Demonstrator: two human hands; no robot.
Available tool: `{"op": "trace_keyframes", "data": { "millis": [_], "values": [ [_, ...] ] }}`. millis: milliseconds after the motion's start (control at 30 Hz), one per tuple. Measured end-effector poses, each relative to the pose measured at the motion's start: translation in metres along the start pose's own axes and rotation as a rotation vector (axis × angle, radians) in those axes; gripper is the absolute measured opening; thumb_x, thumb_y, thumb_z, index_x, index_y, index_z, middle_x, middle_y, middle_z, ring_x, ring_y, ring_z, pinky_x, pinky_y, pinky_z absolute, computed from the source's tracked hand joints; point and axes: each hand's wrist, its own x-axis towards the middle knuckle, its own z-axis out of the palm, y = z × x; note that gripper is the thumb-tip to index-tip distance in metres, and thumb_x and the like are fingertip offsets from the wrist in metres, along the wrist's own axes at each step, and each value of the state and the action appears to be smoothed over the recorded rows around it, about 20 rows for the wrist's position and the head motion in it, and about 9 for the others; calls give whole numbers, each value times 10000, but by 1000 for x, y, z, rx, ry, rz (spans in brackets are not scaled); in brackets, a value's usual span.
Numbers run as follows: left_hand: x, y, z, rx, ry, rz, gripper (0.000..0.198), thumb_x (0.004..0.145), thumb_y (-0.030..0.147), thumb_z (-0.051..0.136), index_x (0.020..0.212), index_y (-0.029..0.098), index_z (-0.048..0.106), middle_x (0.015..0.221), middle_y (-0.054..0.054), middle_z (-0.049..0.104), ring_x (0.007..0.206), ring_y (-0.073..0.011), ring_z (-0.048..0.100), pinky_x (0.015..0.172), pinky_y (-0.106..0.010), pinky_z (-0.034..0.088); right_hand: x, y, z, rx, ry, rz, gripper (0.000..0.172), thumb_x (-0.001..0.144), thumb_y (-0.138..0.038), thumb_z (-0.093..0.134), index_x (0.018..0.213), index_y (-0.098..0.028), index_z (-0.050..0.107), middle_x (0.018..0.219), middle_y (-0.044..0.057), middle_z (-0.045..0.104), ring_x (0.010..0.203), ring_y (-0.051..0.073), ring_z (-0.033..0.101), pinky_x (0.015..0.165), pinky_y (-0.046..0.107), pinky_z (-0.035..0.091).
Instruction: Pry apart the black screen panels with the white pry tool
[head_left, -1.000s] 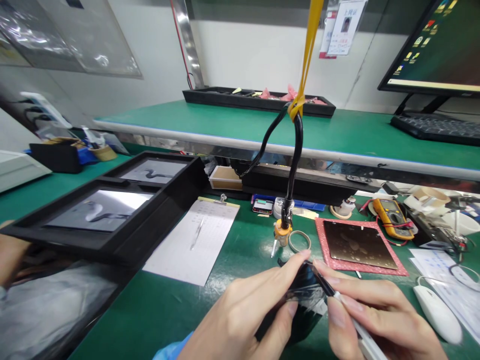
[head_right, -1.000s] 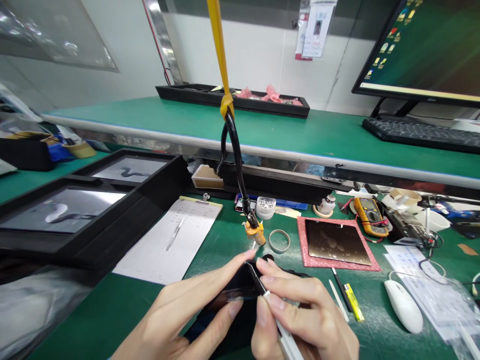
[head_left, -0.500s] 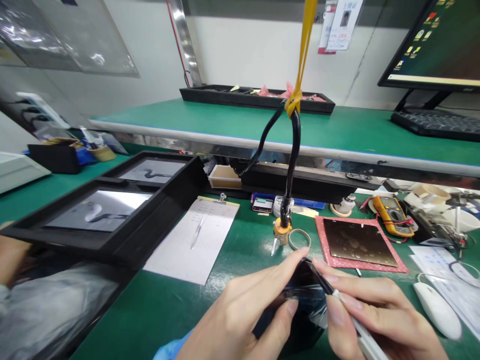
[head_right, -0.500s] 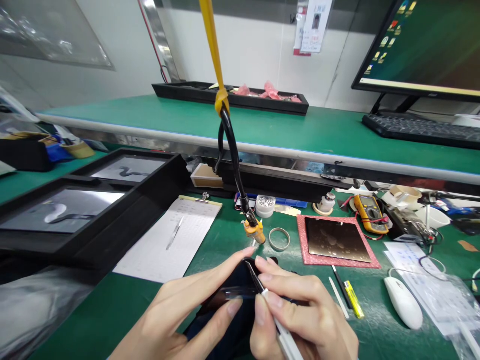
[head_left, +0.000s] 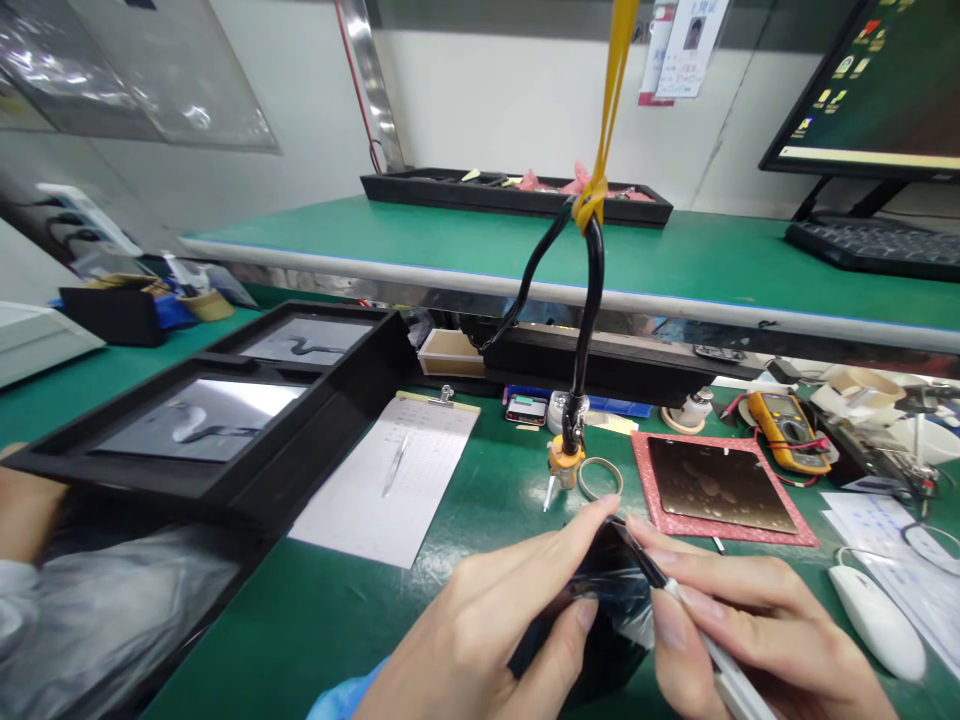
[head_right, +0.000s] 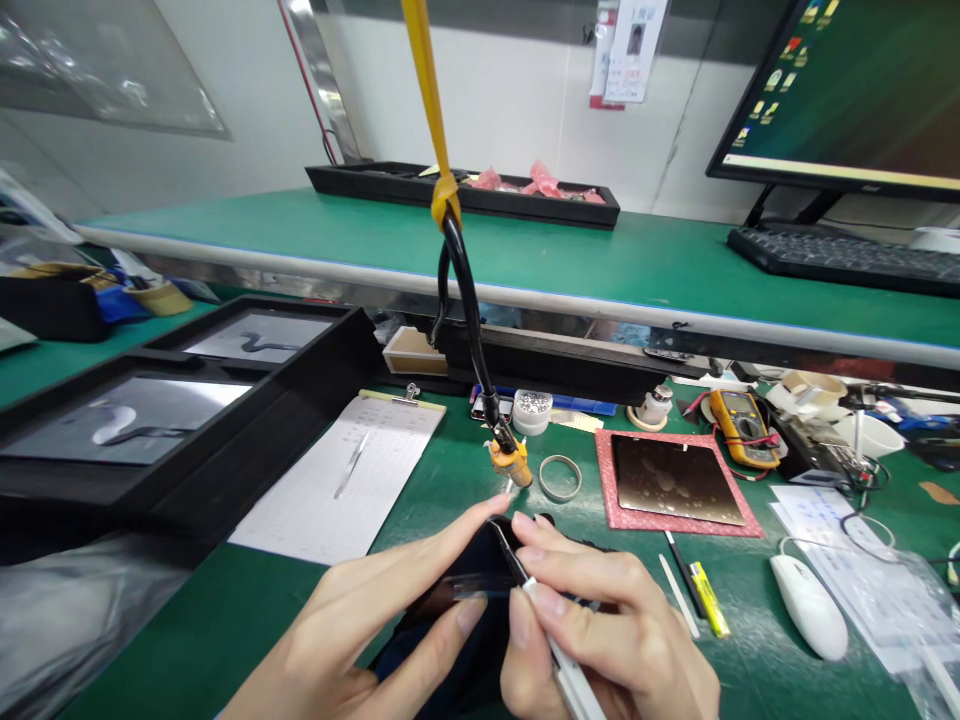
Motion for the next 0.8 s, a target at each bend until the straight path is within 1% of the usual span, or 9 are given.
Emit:
{"op": "trace_keyframes", "data": {
  "millis": [133,233,400,467,600,700,800],
  "values": [
    [0,2,0,-7,-13,17,925,1037,-51,654,1838,371,463,1710,-37,717,1367,-206,845,1146,-205,658,1,1,-1,4,-10,-3,424,978,49,753,1311,-211,769,1273,96,909,1041,270,924,979,300,766],
    [1,4,0,17,-23,9,919,1036,-37,673,1835,365,463,1692,-31,736,1367,-210,846,1139,-201,662,0,1,-1,-1,-17,-4,414,983,47,745,1307,-208,767,1277,90,909,1058,259,922,999,285,754],
    [0,5,-2,47,-13,-2,892,1033,-43,687,1814,346,497,1672,-29,754,1353,-186,849,1147,-170,637,0,0,-1,4,2,0,391,987,47,740,1299,-187,765,1281,94,906,1085,236,918,1036,258,729],
    [0,6,-3,59,-32,-20,888,1037,-50,686,1810,342,499,1677,-36,750,1353,-183,848,1137,-164,643,0,0,-1,14,4,3,405,977,51,749,1303,-188,775,1287,97,905,1078,248,920,1027,271,737],
    [2,10,-5,102,-48,-60,878,1046,-53,690,1805,349,509,1679,-37,746,1372,-212,843,1157,-215,662,0,1,-2,26,-9,11,423,972,39,758,1314,-208,787,1290,94,907,1038,272,924,993,297,757],
    [2,10,-5,111,-43,-40,905,1040,-47,693,1816,372,490,1665,-11,759,1377,-202,839,1165,-207,651,0,1,-2,14,-7,1,421,970,48,751,1305,-204,788,1272,95,911,1036,272,924,994,298,755],
    [1,7,-1,107,-31,-27,915,1034,-44,694,1816,384,486,1656,6,769,1386,-190,833,1171,-191,636,1,1,-1,21,-7,4,438,964,48,759,1311,-218,790,1265,99,911,1007,289,927,950,330,778]
  ]
}}
